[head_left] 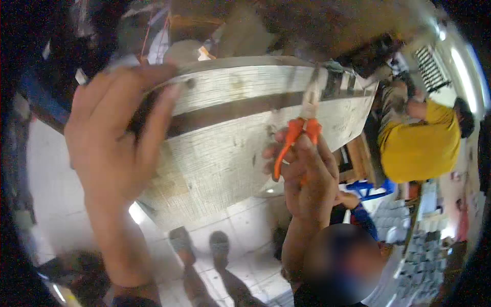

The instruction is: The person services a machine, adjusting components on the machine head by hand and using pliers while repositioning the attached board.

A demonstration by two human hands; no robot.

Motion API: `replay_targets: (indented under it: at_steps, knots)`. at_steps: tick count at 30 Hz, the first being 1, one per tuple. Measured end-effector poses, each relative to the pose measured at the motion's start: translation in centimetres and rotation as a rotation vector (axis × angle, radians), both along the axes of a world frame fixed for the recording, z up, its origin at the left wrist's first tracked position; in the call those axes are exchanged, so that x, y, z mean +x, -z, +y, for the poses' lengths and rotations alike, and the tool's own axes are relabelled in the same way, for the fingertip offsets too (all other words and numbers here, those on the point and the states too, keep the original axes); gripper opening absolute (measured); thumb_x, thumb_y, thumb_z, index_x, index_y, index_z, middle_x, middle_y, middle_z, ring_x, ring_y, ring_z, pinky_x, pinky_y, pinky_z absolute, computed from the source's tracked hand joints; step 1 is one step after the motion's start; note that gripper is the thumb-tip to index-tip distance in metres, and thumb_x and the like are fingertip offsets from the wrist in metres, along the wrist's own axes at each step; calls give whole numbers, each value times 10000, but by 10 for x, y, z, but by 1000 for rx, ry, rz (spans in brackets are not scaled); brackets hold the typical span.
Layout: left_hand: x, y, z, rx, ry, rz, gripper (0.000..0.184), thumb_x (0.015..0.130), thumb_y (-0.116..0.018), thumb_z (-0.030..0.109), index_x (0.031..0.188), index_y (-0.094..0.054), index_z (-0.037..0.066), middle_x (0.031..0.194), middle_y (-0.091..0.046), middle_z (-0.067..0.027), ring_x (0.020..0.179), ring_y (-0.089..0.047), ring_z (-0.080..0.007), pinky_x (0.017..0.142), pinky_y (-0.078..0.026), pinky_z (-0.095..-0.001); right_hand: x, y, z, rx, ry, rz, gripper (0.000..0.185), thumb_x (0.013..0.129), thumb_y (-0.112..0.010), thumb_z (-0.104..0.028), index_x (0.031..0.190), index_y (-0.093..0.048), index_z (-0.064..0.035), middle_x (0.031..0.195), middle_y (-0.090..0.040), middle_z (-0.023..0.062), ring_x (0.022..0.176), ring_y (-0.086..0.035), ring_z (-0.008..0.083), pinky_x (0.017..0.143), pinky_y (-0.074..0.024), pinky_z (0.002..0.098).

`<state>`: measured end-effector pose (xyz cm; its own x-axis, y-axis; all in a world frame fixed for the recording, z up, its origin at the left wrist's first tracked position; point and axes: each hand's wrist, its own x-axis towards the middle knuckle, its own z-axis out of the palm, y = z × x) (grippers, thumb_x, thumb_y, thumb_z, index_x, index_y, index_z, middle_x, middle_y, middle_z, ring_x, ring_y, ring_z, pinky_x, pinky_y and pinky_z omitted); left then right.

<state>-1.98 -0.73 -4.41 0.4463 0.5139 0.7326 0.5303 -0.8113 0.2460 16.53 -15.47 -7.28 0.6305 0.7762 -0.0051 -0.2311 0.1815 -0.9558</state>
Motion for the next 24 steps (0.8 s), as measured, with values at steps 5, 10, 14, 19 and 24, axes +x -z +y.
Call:
replay_targets:
  at_steps: [5, 10, 14, 19, 24]
  knots:
    - [7, 10, -2, -110, -18, -80, 152, 858, -693, 92, 995, -695, 26, 947, -697, -89, 873, -632, -190, 818, -467, -295, -2, -3, -1, 0, -16, 24, 221, 978, -571, -207, 1104, -564, -26, 967, -645, 53, 802, -650, 126, 657, -536, 264]
    - [9, 10, -1, -202, -67, -145, 175, 855, -698, 116, 1012, -702, 38, 956, -692, -106, 862, -615, -189, 834, -457, -308, 3, 20, 4, -13, 3, -120, 206, 941, -617, -196, 942, -524, -12, 729, -565, 109, 618, -547, 186, 557, -435, 336]
    - [15, -3, -12, -262, -153, -39, 177, 929, -620, 87, 1057, -661, -28, 1011, -694, -114, 944, -635, -195, 895, -474, -314, 4, 11, 0, 22, 32, -233, 241, 920, -631, -200, 889, -485, -11, 683, -508, 166, 587, -504, 317, 558, -401, 419]
    - [76, -15, -52, -67, 18, 8, 263, 914, -656, 199, 1108, -676, 22, 1023, -672, -100, 864, -629, -168, 698, -512, -273, 17, -4, -8, -76, -28, -287, 250, 916, -623, -210, 907, -482, -4, 731, -542, 207, 648, -541, 392, 595, -416, 459]
    - [134, -27, -76, -1234, 183, -617, 319, 965, -598, 221, 1214, -620, 22, 752, -572, 10, 548, -483, -51, 452, -368, -189, 31, -23, -26, -144, -68, -382, 252, 901, -633, -198, 914, -484, 4, 765, -560, 229, 706, -570, 426, 621, -430, 478]
